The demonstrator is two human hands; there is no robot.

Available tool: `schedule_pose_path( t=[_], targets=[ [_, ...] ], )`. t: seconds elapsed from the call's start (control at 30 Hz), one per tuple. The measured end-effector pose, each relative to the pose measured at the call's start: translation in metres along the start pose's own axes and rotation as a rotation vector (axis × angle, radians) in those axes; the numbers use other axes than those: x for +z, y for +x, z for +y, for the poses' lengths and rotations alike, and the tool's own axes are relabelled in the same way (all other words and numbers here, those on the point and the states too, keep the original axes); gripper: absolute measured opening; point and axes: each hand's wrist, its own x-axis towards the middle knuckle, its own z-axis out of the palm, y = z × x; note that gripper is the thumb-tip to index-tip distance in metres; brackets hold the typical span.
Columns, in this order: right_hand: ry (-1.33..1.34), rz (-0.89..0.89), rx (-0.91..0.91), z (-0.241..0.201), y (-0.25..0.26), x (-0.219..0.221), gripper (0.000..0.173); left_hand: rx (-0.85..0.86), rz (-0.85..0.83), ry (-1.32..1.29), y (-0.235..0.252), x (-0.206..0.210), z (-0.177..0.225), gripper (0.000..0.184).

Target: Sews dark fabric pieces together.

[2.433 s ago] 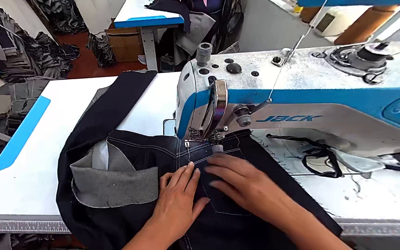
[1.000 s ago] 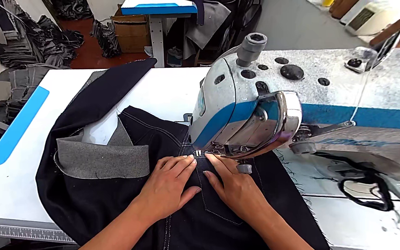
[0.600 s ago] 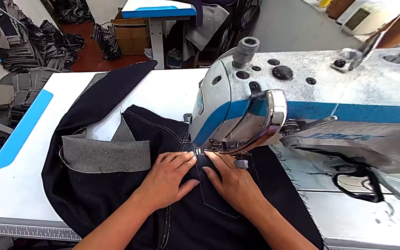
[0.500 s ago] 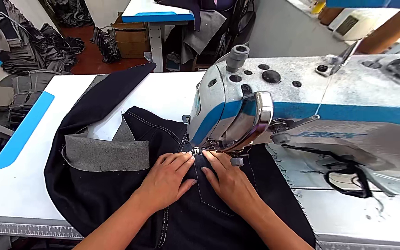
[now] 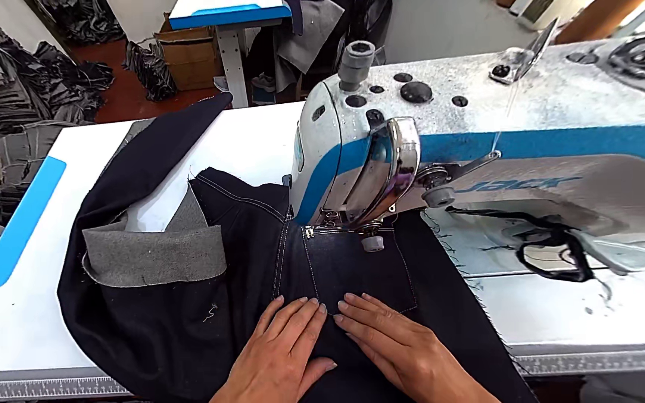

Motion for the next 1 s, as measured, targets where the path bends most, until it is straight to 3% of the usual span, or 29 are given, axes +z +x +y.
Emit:
schedule_pose_path(
  t=[0.27,1.0],
  targets=[
    [-0.040,0.006,0.028,0.024,0.037,0.003,0.027,-0.009,-0.039,-0.073,0.033,-0.004,-0.035,0.052],
    [-0.105,0.002,0.018,0.050,0.071,0.010,0.030,0.053,0.016,-0.055,0.069,0.000,-0.071,0.039]
  ],
)
